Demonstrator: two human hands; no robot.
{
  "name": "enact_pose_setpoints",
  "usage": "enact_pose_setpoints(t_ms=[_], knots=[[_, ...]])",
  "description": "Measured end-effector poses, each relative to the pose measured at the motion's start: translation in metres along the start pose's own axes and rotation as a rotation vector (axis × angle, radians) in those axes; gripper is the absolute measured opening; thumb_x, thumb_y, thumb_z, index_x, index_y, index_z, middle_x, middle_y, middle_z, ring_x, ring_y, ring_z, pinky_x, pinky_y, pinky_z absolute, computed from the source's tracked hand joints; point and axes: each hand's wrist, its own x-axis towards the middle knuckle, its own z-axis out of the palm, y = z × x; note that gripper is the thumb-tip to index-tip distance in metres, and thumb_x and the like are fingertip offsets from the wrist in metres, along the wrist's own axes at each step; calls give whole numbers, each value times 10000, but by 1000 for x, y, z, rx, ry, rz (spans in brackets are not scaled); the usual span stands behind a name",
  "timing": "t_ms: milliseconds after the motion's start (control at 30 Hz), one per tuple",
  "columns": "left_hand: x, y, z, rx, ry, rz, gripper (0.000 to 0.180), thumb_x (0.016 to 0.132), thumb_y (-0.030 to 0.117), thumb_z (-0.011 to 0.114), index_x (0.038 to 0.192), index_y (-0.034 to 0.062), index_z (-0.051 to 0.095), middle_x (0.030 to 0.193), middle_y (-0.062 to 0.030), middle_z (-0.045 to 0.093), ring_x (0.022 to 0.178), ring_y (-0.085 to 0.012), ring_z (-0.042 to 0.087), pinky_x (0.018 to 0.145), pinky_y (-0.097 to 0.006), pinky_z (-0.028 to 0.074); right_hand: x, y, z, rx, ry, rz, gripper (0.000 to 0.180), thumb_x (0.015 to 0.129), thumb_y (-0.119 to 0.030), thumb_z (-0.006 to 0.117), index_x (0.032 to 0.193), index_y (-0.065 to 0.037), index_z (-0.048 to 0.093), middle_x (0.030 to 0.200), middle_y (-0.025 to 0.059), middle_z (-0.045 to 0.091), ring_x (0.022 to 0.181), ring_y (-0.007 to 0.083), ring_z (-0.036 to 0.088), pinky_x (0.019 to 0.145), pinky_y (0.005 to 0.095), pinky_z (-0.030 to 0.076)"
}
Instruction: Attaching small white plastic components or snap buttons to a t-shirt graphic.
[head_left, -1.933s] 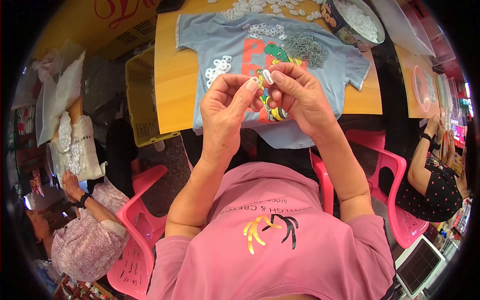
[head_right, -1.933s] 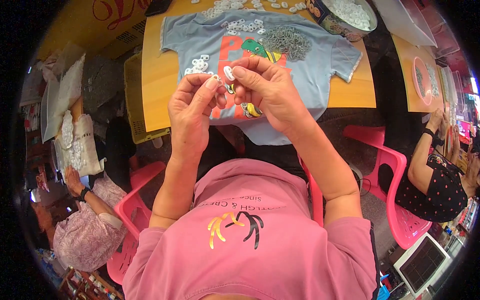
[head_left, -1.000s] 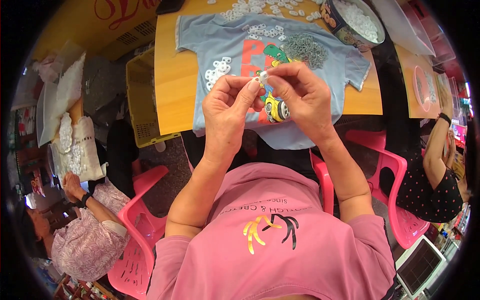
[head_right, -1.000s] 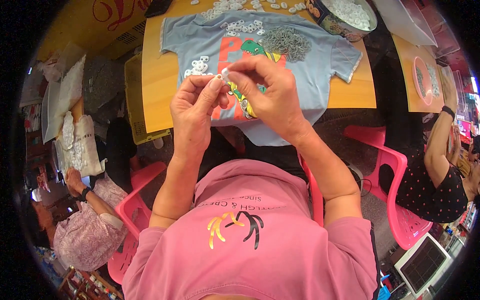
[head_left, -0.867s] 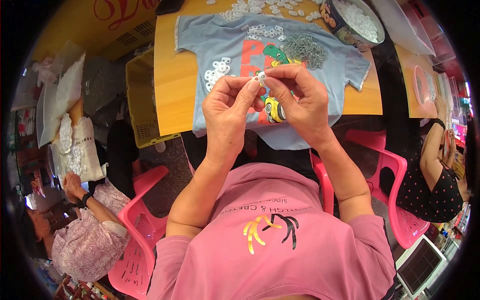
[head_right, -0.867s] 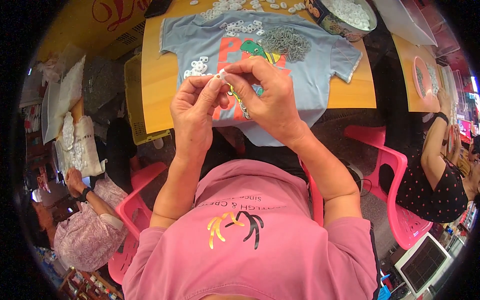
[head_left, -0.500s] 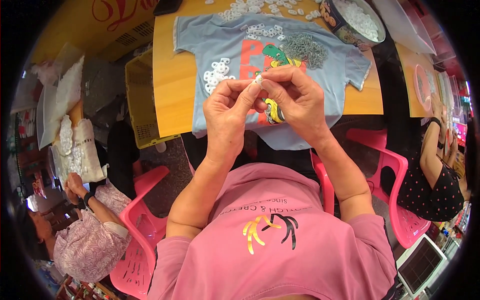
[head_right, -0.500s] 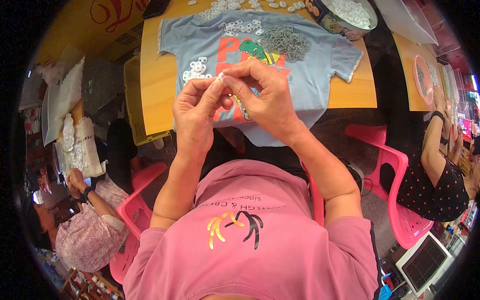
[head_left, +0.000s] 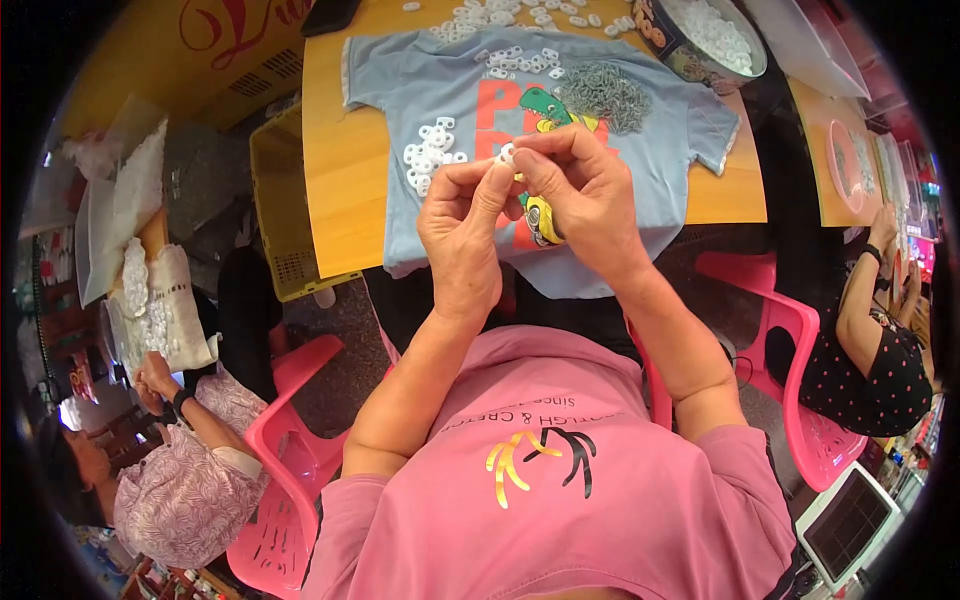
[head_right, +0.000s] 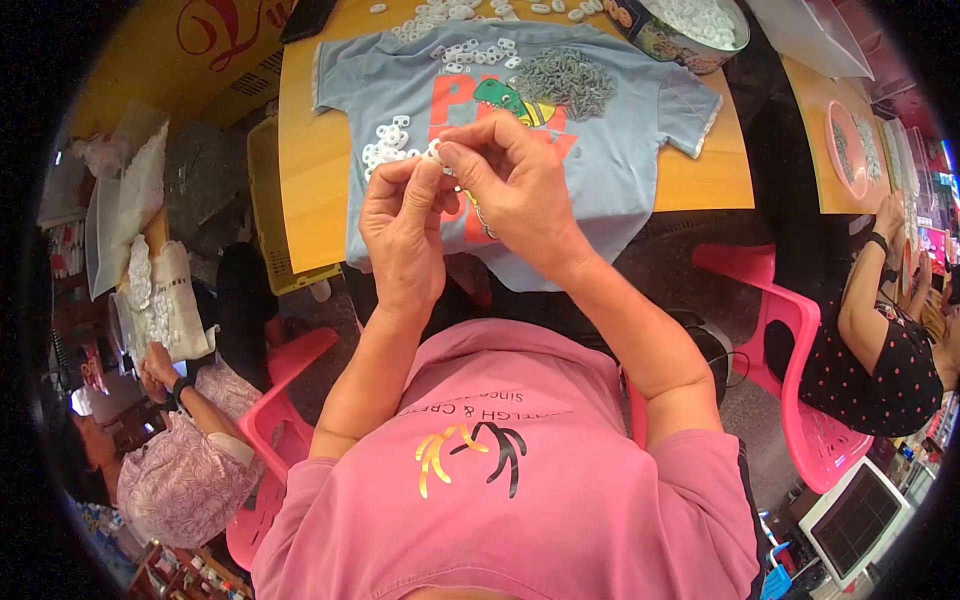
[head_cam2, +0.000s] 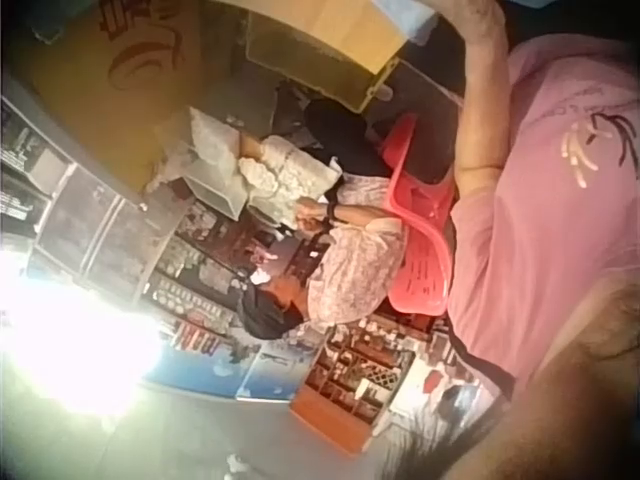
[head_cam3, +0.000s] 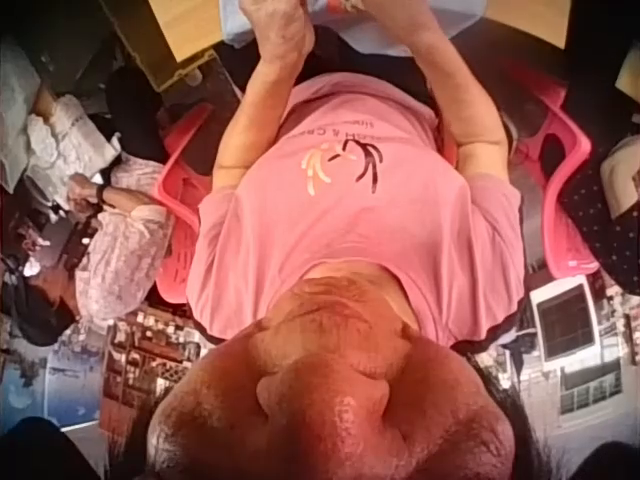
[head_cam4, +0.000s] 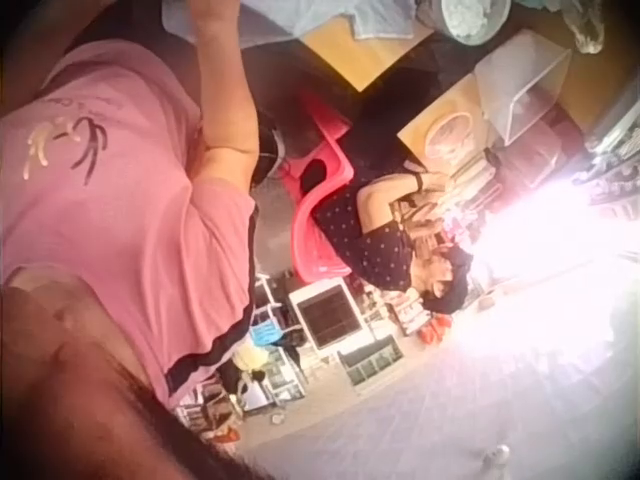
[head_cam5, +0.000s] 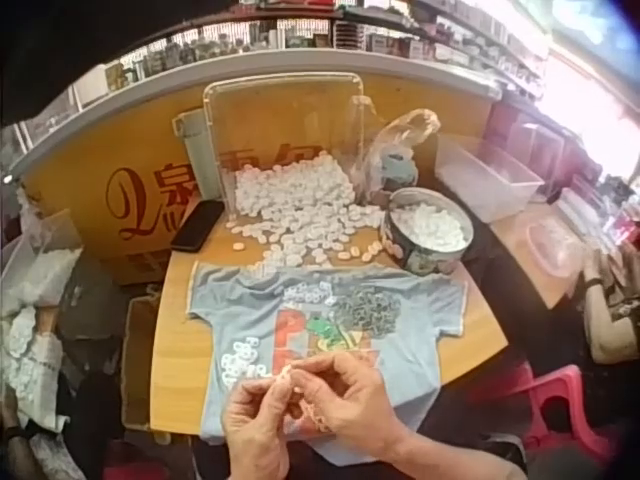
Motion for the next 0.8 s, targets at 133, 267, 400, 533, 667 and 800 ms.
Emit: enact_pose_setpoints(t_ms=[133,267,400,533,667,800], knots=[[2,2,-11,67,-90,20,164,912,135,675,1020,25,621,980,-34,642,805,-84,564,727,-224,469,4,-4,-12,137,-73,72,170,933,-114,639,1041,17,629,888,40,662,784,81,612,701,224,503],[4,-1,-13,125,-171,78,355,937,322,637,1153,41,617,1213,-60,561,1005,-123,544,849,-265,463,4,-12,-13,282,-139,140,328,926,-125,648,1210,5,546,920,52,648,769,96,601,694,226,484],[9,-1,-9,274,-337,214,495,946,465,565,1208,48,606,1298,-77,515,1109,-159,518,916,-302,447,1,-18,-11,324,-209,148,585,919,-122,654,1409,-15,353,929,48,636,764,90,580,685,221,463],[3,1,-8,235,-415,163,522,952,497,535,1200,44,615,1346,-116,485,1166,-197,496,944,-340,437,-5,-23,-9,348,-226,201,657,911,-121,663,1450,-35,299,923,40,631,759,78,559,675,217,449],[2,-4,-8,80,-452,124,434,942,426,587,1133,40,637,1312,-128,498,1170,-214,496,936,-348,447,-10,-26,-10,369,-253,244,698,895,-114,679,1469,-63,284,927,26,619,784,75,551,692,215,444],[1,-7,-8,-8,-476,128,341,929,334,632,1104,42,645,1241,-96,530,1241,-250,470,993,-386,421,-14,-20,-5,460,-207,242,709,885,-105,686,1472,-71,290,1038,39,591,924,102,570,778,235,464]])
